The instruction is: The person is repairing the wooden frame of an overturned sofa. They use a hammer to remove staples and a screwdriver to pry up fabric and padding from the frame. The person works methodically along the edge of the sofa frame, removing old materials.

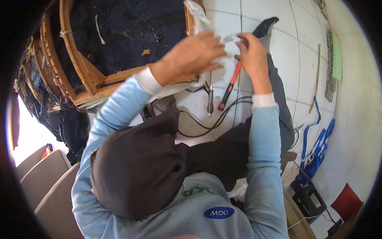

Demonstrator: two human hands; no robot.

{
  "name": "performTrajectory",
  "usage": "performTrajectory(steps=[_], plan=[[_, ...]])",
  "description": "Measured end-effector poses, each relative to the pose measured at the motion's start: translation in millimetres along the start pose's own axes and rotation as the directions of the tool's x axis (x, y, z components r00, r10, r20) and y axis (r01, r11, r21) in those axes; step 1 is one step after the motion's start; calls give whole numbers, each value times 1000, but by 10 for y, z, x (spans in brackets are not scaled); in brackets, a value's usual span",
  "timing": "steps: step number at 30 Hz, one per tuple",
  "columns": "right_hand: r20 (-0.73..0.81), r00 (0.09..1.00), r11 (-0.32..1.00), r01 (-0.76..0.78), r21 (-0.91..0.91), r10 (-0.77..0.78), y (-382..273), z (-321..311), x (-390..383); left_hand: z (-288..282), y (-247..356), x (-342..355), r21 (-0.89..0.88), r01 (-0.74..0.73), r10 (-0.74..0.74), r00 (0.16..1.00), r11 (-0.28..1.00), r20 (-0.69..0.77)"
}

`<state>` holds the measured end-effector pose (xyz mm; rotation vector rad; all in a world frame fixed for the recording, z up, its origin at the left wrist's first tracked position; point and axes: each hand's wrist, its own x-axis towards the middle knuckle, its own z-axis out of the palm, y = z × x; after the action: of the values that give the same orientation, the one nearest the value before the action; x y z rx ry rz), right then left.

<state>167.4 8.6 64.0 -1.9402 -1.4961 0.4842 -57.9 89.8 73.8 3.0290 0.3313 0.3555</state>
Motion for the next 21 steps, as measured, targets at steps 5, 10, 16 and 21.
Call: performTrajectory(steps=[5,10,16,21], plan=[[233,888,913,-357,-196,397,151,434,-1502,-415,-338,240,141,-62,59,998,988,26],[212,884,876,-328,-354,416,-183,1271,-2068,-598,-505,474,204,-39,7,988,978,154],[373,798,841,-535,78,473,198,1174,-1867,-699,-522,247,31,-93,98,927,995,-363],[282,843,889,-442,-123,458,216,988,-1822,-296,-12,-682,-103,306,-310,772,947,-554]])
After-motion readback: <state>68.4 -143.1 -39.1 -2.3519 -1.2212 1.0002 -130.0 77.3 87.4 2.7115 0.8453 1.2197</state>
